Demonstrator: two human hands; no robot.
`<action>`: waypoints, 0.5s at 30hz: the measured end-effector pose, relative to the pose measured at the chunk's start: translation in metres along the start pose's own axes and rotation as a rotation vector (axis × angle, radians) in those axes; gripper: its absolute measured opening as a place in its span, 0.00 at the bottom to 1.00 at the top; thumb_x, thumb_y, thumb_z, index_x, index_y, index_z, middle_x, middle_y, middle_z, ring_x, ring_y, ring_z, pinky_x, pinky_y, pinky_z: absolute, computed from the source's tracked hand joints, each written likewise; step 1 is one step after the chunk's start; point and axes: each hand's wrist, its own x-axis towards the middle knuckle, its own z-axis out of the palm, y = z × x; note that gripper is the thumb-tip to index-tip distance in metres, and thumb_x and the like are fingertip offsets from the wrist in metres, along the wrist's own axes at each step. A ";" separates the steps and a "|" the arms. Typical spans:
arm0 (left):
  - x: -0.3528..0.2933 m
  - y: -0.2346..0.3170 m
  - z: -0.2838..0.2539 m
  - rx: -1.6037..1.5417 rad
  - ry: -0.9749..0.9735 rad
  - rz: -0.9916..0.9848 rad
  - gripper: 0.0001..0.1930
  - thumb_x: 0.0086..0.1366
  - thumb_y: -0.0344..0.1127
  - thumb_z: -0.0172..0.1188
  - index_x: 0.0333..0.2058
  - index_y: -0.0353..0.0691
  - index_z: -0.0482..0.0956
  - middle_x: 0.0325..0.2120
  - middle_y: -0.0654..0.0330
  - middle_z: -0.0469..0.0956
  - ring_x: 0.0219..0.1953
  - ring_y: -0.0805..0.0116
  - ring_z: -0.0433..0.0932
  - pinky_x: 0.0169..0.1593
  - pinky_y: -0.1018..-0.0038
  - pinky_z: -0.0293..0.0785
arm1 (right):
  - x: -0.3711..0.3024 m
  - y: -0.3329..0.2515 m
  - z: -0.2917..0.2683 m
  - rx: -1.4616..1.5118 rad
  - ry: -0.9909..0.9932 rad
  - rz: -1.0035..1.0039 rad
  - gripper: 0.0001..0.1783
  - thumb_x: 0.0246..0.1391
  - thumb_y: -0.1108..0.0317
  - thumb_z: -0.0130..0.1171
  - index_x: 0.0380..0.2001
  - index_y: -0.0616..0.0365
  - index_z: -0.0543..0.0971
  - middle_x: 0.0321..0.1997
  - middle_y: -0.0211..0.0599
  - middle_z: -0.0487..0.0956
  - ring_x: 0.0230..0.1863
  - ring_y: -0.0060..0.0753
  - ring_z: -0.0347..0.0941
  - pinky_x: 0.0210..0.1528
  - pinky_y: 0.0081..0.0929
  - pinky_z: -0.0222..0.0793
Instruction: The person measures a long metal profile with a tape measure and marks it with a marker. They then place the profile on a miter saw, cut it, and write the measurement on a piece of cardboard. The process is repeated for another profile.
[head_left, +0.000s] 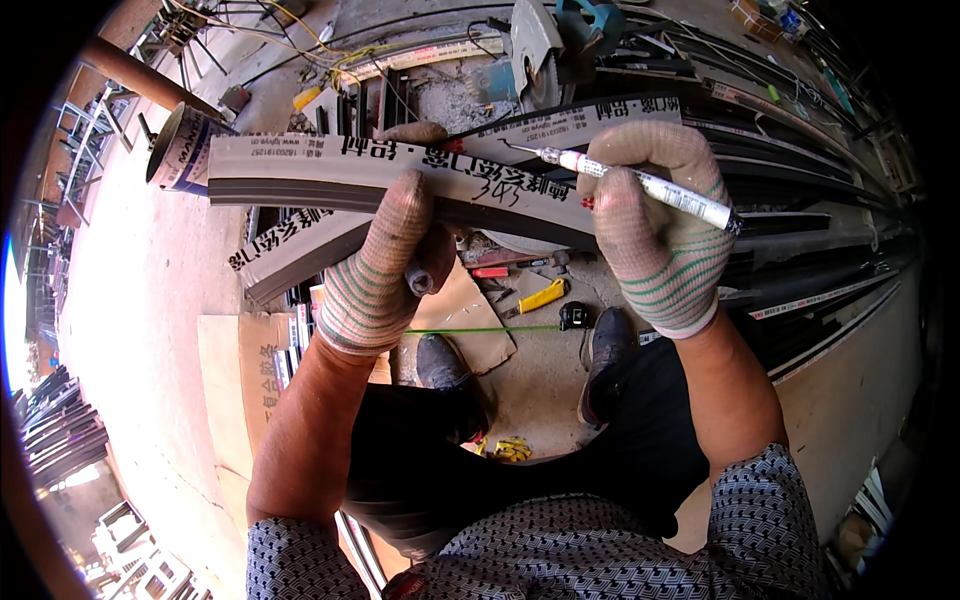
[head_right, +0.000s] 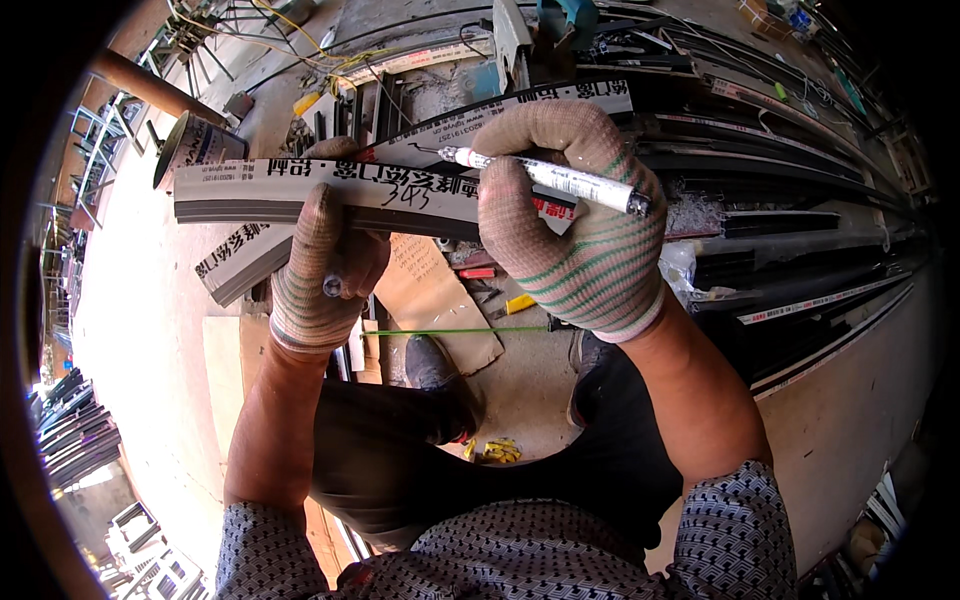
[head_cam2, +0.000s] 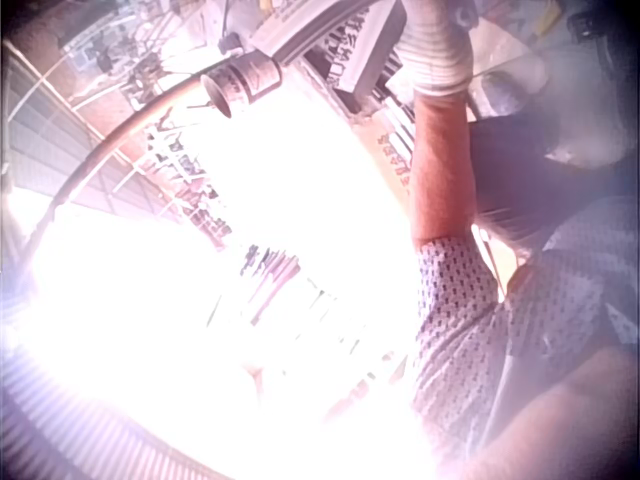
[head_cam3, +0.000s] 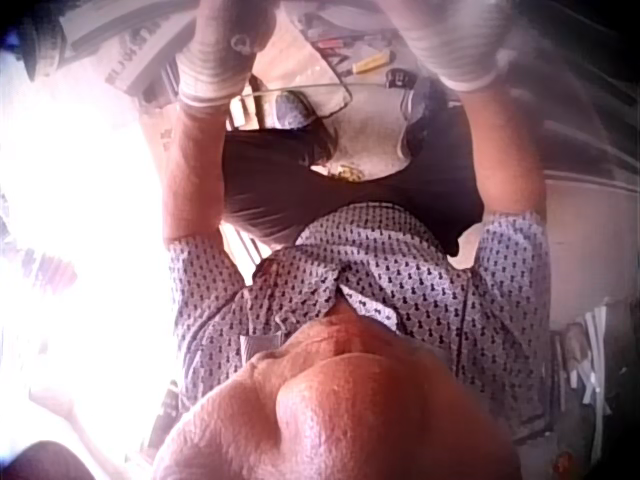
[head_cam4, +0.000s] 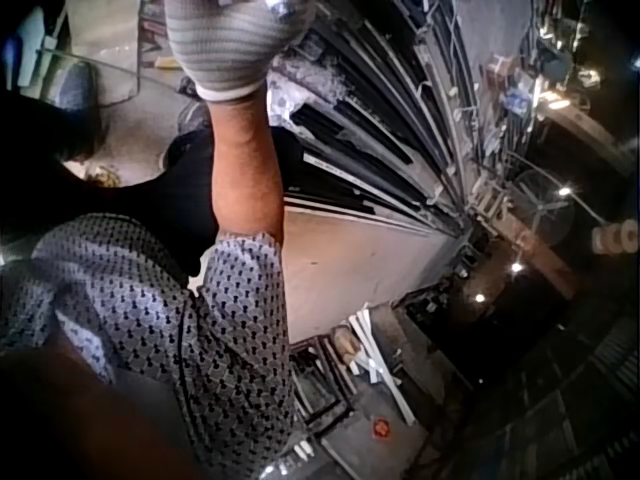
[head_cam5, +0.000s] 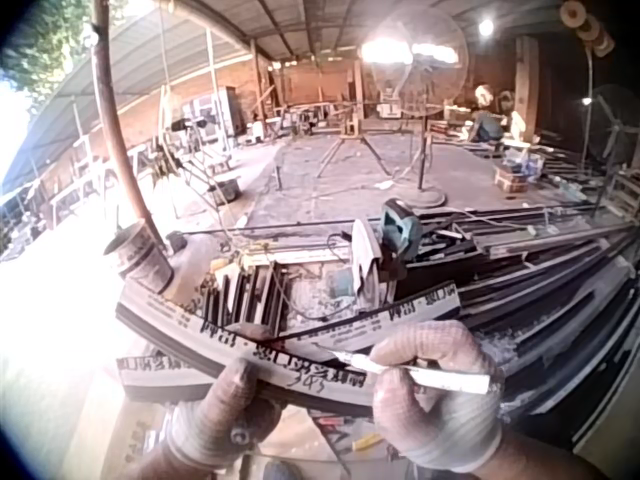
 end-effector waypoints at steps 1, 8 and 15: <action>0.001 -0.001 -0.001 0.005 0.000 0.010 0.33 0.67 0.55 0.65 0.61 0.38 0.70 0.24 0.63 0.76 0.14 0.82 0.62 0.18 0.84 0.58 | 0.000 0.000 0.000 -0.017 0.003 -0.009 0.10 0.62 0.73 0.62 0.46 0.62 0.77 0.38 0.33 0.82 0.34 0.16 0.78 0.38 0.17 0.77; 0.004 -0.001 0.000 0.019 -0.013 0.030 0.34 0.68 0.56 0.64 0.61 0.37 0.69 0.25 0.62 0.79 0.13 0.84 0.63 0.17 0.85 0.59 | 0.000 0.000 0.001 0.019 -0.022 0.023 0.09 0.62 0.74 0.61 0.45 0.62 0.78 0.38 0.32 0.82 0.35 0.16 0.77 0.39 0.18 0.76; 0.001 0.000 0.004 0.025 0.011 0.010 0.34 0.68 0.56 0.64 0.62 0.38 0.68 0.25 0.63 0.78 0.13 0.83 0.62 0.17 0.85 0.58 | 0.001 -0.002 0.002 0.098 0.000 0.067 0.08 0.62 0.74 0.61 0.43 0.62 0.78 0.38 0.32 0.81 0.35 0.16 0.77 0.39 0.18 0.76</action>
